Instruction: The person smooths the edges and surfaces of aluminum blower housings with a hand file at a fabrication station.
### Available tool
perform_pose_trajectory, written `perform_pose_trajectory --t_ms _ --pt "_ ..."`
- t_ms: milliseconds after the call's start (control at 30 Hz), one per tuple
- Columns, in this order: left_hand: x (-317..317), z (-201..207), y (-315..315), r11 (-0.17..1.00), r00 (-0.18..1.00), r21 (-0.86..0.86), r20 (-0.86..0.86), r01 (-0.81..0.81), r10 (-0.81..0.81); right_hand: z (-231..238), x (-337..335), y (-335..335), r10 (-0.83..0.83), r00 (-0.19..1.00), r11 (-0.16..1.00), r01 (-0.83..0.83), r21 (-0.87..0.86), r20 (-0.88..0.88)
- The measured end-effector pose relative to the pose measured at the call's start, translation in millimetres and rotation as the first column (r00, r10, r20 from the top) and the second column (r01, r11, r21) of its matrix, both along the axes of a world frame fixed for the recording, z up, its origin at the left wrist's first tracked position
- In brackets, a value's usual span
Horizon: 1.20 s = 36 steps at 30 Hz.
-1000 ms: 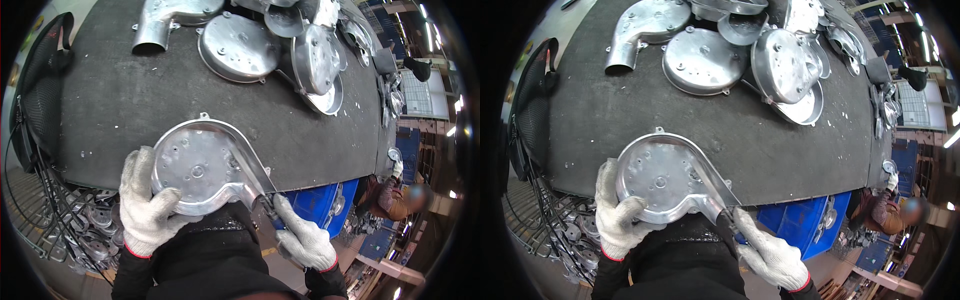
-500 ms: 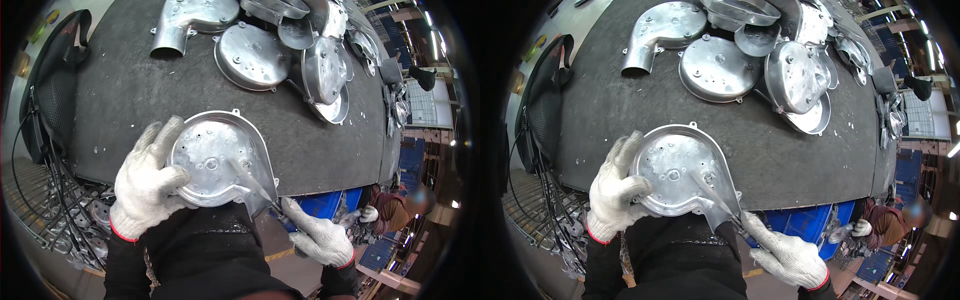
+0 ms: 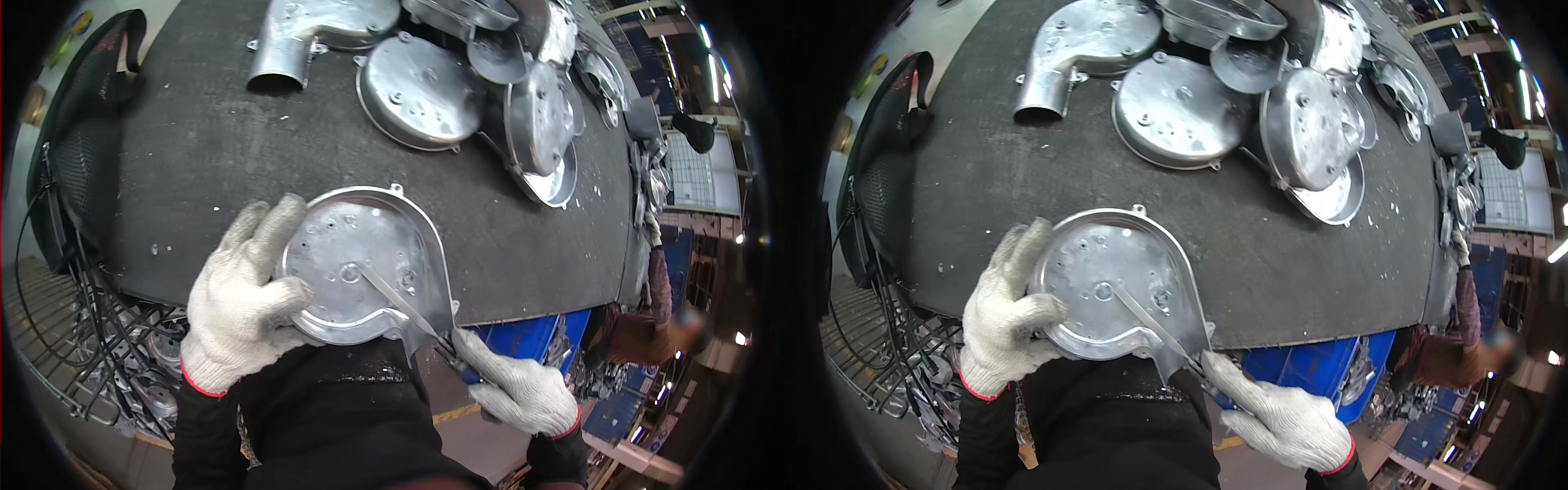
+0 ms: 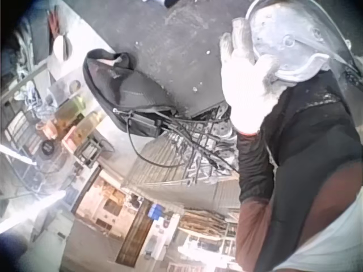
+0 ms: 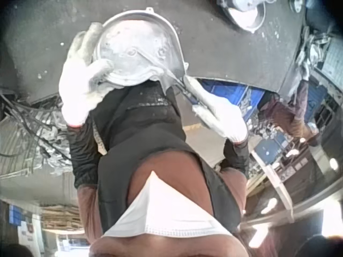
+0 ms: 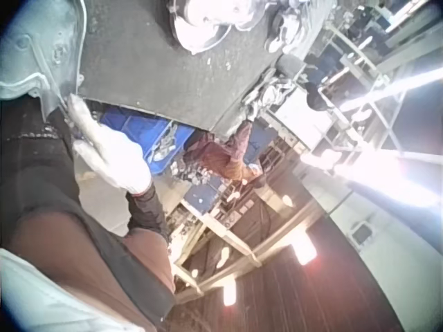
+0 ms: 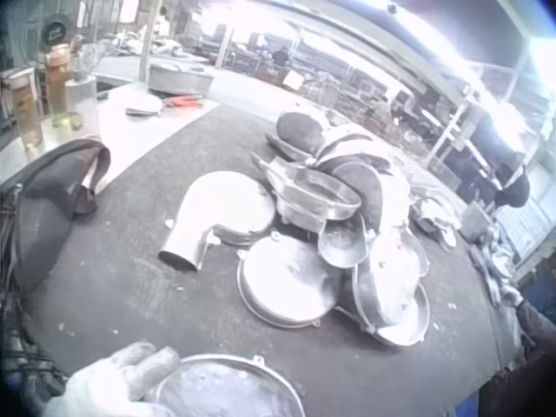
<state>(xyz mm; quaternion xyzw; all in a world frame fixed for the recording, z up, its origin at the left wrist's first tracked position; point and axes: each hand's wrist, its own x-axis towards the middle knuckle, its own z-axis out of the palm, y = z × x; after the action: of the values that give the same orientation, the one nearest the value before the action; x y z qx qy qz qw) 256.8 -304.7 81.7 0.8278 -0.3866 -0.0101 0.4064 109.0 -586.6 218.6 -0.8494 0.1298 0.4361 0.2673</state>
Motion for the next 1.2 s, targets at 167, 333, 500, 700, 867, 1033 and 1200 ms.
perform_pose_trajectory --t_ms 167,333,500,700,867,1033,1200 --pt "-1.5 1.9 5.2 1.0 1.0 0.027 0.001 -0.004 0.004 7.6 17.8 9.1 -0.018 0.994 0.998 0.012 -0.06 -0.105" --pt "2.7 2.0 5.0 0.997 0.998 -0.03 0.012 0.067 -0.066 6.6 4.7 2.4 -0.201 0.977 0.976 0.193 0.1 0.076" --pt "2.4 -0.6 5.1 0.997 0.998 -0.056 0.017 0.053 -0.052 4.9 30.9 3.9 -0.201 0.979 0.978 0.2 0.052 0.024" --pt "4.3 -3.9 6.6 0.997 0.998 -0.026 -0.005 0.066 -0.066 2.4 30.7 5.7 -0.162 0.986 0.987 0.162 0.007 0.023" --pt "5.7 3.3 0.2 0.998 0.999 -0.037 -0.023 0.045 -0.046 5.5 34.4 9.5 -0.214 0.975 0.976 0.216 -0.035 0.053" --pt "4.9 3.4 6.8 0.998 0.999 -0.04 -0.001 0.042 -0.042 2.0 38.6 6.0 -0.188 0.98 0.982 0.187 -0.02 -0.071" --pt "27.4 7.7 4.0 0.976 0.978 -0.119 -0.083 0.182 -0.193 -0.2 33.8 1.8 -0.021 1.0 0.996 0.02 0.091 0.01"
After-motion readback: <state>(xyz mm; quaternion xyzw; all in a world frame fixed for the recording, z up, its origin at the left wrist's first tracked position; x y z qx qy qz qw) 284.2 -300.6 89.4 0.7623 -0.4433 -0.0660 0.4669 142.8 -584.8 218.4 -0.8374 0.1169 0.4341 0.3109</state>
